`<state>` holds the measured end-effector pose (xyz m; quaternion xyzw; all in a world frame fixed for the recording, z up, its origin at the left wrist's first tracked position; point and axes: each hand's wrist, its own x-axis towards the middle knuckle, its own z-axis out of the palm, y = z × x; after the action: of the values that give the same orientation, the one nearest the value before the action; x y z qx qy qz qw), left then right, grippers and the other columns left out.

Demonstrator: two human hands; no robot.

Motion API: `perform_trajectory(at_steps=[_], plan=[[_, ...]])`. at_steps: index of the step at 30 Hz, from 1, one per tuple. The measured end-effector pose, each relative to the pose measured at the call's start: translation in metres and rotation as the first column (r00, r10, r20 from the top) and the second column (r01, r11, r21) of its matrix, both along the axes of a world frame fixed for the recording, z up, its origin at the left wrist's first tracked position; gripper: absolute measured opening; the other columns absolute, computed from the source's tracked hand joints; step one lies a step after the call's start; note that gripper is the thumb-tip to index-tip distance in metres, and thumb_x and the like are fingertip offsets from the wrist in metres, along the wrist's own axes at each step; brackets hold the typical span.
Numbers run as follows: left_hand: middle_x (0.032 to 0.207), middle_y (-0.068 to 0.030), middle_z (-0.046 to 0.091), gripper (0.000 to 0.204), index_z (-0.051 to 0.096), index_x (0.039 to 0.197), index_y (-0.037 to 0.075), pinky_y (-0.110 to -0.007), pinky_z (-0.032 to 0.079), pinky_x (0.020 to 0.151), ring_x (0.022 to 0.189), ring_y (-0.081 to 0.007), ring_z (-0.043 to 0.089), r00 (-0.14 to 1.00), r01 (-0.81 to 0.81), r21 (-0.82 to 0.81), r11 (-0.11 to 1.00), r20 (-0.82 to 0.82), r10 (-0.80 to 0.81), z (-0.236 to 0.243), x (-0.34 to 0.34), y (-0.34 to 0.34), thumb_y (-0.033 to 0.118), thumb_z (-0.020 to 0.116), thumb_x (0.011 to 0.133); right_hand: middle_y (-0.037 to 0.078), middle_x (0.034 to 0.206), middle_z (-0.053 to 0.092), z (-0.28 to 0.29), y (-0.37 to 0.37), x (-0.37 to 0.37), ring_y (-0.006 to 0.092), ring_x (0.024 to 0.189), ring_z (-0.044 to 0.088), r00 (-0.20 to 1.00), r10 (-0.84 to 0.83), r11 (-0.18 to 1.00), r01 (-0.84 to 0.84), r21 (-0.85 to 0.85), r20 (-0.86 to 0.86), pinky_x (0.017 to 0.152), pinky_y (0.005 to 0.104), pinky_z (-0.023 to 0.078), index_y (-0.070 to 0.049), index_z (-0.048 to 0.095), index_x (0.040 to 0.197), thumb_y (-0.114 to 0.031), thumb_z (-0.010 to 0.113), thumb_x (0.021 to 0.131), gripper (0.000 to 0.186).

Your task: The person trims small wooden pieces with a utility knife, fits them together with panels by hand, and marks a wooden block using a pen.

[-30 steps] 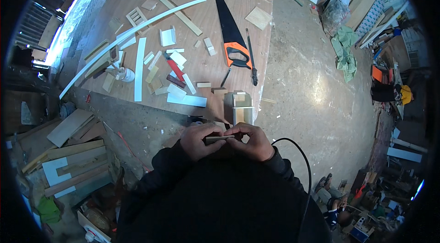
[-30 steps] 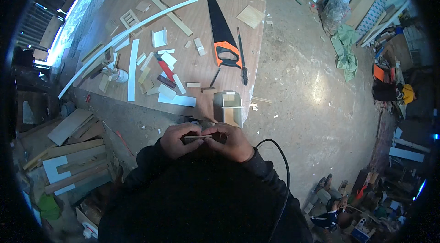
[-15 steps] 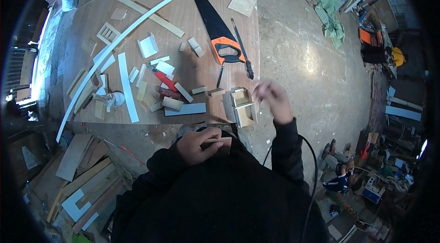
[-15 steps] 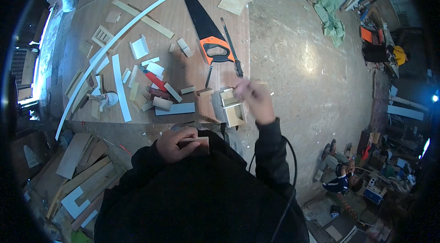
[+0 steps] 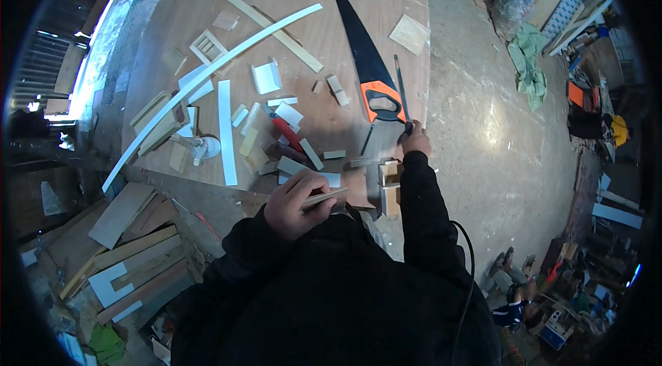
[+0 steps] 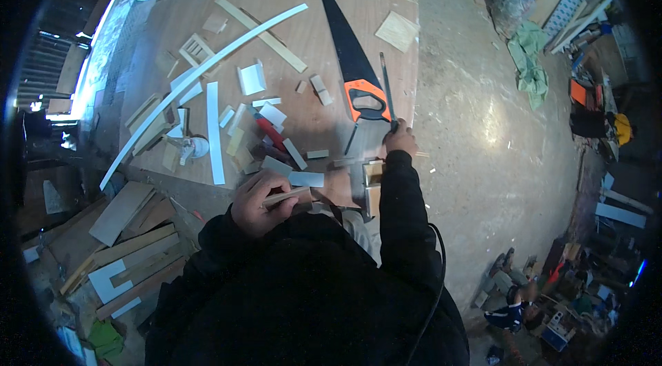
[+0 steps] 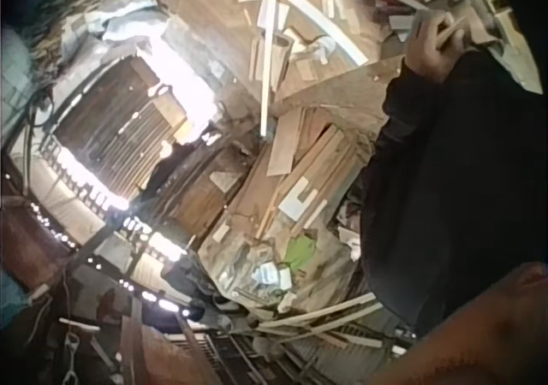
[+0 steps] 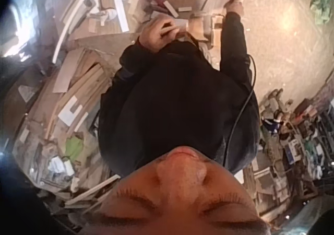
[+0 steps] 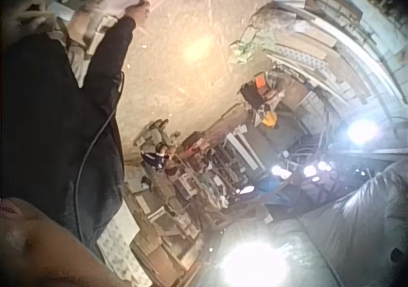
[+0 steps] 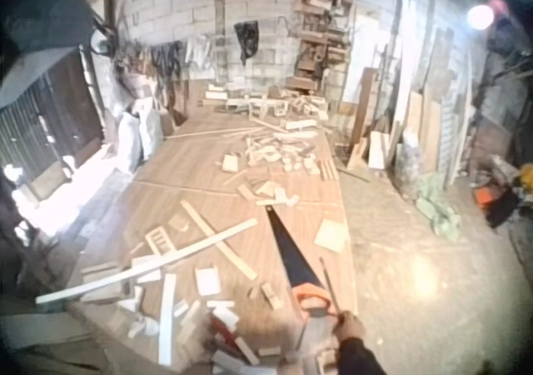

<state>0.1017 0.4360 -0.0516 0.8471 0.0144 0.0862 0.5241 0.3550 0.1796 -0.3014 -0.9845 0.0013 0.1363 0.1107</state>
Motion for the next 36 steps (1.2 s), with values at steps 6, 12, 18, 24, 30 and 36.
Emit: perform_trajectory(at_steps=[6,12,18,24,30,36], plan=[[0.092,-0.0107,0.06,0.025,0.059,0.099,0.004,-0.035,0.053,0.073,0.082,-0.0283,0.064,0.981,-0.002,0.001,1.0,0.195,0.001,0.0,0.019,-0.008,0.005,0.074,0.079,0.025,0.119,0.062,0.052,-0.034,-0.012,0.0397,0.109,0.063,0.971,-0.02,0.944,-0.06,0.325,0.238,0.09,0.0453,0.051,-0.005,0.055,0.133,-0.011,0.05,0.093,0.04],[0.092,-0.0109,0.061,0.026,0.06,0.098,0.003,-0.037,0.054,0.072,0.083,-0.0288,0.064,0.941,-0.023,0.075,0.997,0.339,-0.004,-0.005,0.044,-0.023,0.001,0.075,0.077,0.024,0.109,0.064,0.26,-0.021,-0.109,0.0341,0.105,0.065,0.943,0.033,0.675,-0.264,0.688,0.33,0.094,0.0379,0.049,0.005,0.054,0.133,0.0,0.045,0.093,0.041],[0.089,-0.0126,0.063,0.026,0.059,0.095,0.003,-0.037,0.053,0.069,0.08,-0.0288,0.064,0.857,0.025,0.157,0.987,0.505,-0.102,0.015,0.077,-0.052,0.003,0.077,0.077,0.015,0.081,0.051,0.379,-0.034,-0.186,0.0312,0.075,0.062,0.86,0.32,0.737,-0.49,0.465,0.398,0.069,0.0405,0.051,-0.004,0.056,0.135,0.006,0.058,0.083,0.053],[0.089,-0.0129,0.061,0.027,0.059,0.093,0.002,-0.038,0.053,0.069,0.079,-0.0289,0.063,0.82,0.041,0.286,0.957,0.538,-0.196,0.045,0.088,-0.092,0.006,0.079,0.075,0.011,0.086,0.052,0.414,-0.073,-0.21,0.0266,0.061,0.06,0.849,0.385,0.795,-0.504,0.337,0.361,0.051,0.038,0.051,-0.008,0.051,0.14,0.0,0.065,0.084,0.059],[0.092,-0.0138,0.061,0.037,0.061,0.102,0.0,-0.035,0.053,0.068,0.08,-0.0275,0.063,0.738,0.015,0.269,0.963,0.647,-0.192,0.06,0.087,-0.127,-0.003,0.081,0.071,0.012,0.091,0.053,0.422,-0.109,-0.218,0.0258,0.055,0.06,0.818,0.472,0.777,-0.562,0.283,0.329,0.047,0.0371,0.051,-0.008,0.045,0.145,-0.005,0.065,0.087,0.061],[0.096,-0.0142,0.061,0.029,0.061,0.099,0.002,-0.035,0.053,0.071,0.081,-0.0256,0.063,0.759,-0.011,0.258,0.966,0.632,-0.16,0.064,0.079,-0.155,0.001,0.079,0.077,0.008,0.083,0.055,0.424,-0.134,-0.225,0.0216,0.047,0.056,0.772,0.501,0.758,-0.609,0.232,0.392,0.042,0.0345,0.046,-0.006,0.046,0.146,-0.011,0.067,0.087,0.063]])
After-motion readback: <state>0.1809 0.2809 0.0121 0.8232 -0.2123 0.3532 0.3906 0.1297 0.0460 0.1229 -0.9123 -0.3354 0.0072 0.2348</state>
